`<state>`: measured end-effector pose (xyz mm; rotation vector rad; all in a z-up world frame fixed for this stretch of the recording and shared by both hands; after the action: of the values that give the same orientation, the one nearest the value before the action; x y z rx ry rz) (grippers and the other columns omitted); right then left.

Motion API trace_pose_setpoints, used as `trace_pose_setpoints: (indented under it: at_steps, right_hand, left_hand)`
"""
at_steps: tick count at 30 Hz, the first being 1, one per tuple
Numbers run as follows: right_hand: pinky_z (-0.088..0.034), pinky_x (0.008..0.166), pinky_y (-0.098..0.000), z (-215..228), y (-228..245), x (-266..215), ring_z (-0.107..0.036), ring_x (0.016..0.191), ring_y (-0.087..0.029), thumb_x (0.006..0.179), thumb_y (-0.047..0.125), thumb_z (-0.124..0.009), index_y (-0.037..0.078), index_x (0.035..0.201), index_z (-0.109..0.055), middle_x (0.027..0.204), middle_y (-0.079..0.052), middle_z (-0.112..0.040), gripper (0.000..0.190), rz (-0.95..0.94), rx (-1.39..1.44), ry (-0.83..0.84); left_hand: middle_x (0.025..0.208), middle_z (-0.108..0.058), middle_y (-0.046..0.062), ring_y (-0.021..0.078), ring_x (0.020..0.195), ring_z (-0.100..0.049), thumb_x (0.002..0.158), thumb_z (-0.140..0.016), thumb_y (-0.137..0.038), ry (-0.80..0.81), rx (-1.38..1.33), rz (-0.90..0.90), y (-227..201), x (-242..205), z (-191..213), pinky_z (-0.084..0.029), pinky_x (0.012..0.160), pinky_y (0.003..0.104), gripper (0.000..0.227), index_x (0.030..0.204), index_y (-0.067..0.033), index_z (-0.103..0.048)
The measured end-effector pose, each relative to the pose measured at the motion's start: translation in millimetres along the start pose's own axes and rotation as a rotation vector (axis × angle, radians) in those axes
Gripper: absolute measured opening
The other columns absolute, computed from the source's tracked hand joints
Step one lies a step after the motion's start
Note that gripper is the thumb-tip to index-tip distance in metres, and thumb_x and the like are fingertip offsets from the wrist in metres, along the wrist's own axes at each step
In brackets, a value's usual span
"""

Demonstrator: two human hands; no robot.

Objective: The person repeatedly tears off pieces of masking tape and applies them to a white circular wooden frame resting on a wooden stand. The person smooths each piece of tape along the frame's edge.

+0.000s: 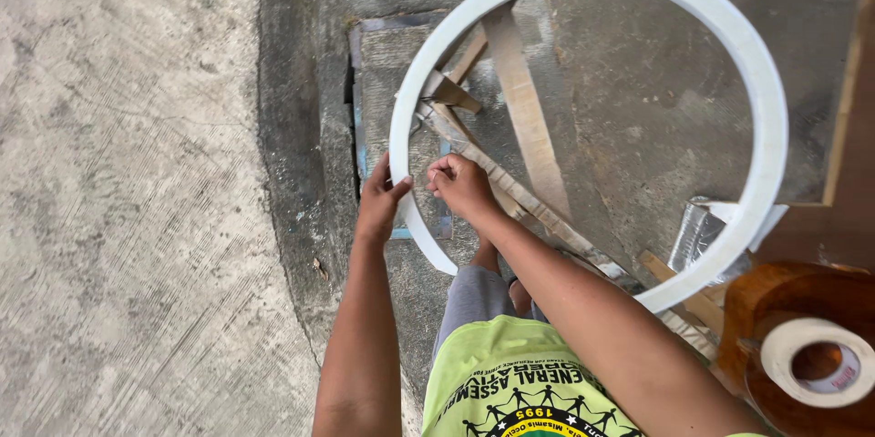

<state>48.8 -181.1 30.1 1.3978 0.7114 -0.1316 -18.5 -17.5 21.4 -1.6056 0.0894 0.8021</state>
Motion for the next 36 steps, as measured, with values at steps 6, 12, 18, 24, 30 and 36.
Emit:
trace_pose_setpoints:
  at_steps: [6, 12, 18, 24, 30, 36]
  right_hand:
    - [-0.065, 0.065, -0.0257, 78, 6, -71, -0.073, 0.072, -0.015, 0.094, 0.005, -0.067, 0.0, 0.109, -0.073, 0.083, -0.018, -0.075, 0.017, 0.07, 0.099, -0.019]
    - [-0.065, 0.072, -0.0316, 191, -6, -170, -0.075, 0.08, -0.021, 0.096, 0.006, -0.069, -0.004, 0.11, -0.073, 0.087, -0.022, -0.075, 0.018, 0.186, 0.106, -0.244]
    - [-0.064, 0.077, -0.032, 288, -48, -255, -0.074, 0.083, -0.02, 0.099, 0.008, -0.069, -0.003, 0.113, -0.072, 0.089, -0.018, -0.074, 0.018, 0.171, 0.107, -0.519]
    - [-0.065, 0.075, -0.0323, 345, -67, -345, -0.075, 0.086, -0.023, 0.102, -0.001, -0.059, 0.001, 0.115, -0.073, 0.099, -0.02, -0.075, 0.019, 0.196, -0.047, -0.874]
    - [-0.063, 0.07, -0.0333, 388, -118, -420, -0.072, 0.076, -0.022, 0.097, -0.004, -0.059, 0.016, 0.109, -0.08, 0.087, -0.008, -0.075, 0.032, 0.153, -0.547, -1.186]
    - [-0.063, 0.078, -0.0378, 370, -172, -424, -0.075, 0.087, -0.027, 0.094, 0.005, -0.069, 0.016, 0.114, -0.078, 0.1, -0.007, -0.075, 0.025, 0.094, -0.496, -1.204]
  left_hand:
    - [0.141, -0.061, 0.025, 0.0381, 0.127, -0.061, 0.1, -0.071, -0.045, -0.267, 0.063, 0.076, 29, -22, 4, -0.051, 0.1, 0.058, 0.071, 0.153, -0.0034, -0.05]
    - [0.133, -0.059, 0.026, 0.048, 0.124, -0.059, 0.087, -0.088, -0.042, -0.702, 0.742, -0.383, 47, -50, -6, -0.048, 0.102, 0.064, 0.073, 0.143, -0.0039, -0.06]
    - [0.123, -0.064, 0.02, 0.0399, 0.12, -0.063, 0.09, -0.08, -0.008, -0.378, 0.689, -0.812, 4, -105, -97, -0.051, 0.103, 0.048, 0.046, 0.133, -0.0047, -0.064]
    - [0.092, -0.075, 0.018, 0.0401, 0.082, -0.074, 0.093, -0.069, -0.017, 0.443, 0.63, -0.599, 26, -199, -243, -0.06, 0.068, 0.045, 0.021, 0.111, -0.0066, -0.074]
    - [0.105, -0.07, 0.007, 0.0311, 0.101, -0.072, 0.082, -0.077, -0.018, 0.942, 0.825, -0.963, 68, -274, -349, -0.059, 0.086, 0.04, 0.034, 0.115, -0.0175, -0.074]
    - [0.133, -0.055, 0.008, 0.0366, 0.132, -0.048, 0.081, -0.081, -0.025, 0.996, 1.145, -1.479, 67, -317, -421, -0.047, 0.099, 0.044, 0.054, 0.132, -0.0154, -0.066]
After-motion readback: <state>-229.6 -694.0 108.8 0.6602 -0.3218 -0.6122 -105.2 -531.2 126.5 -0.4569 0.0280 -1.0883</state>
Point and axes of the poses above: each hand's wrist, its own x-axis towards the middle knuckle, its own z-axis out of the back of the hand, y = z × x, the point moved 3 cm from there along x, towards the middle knuckle
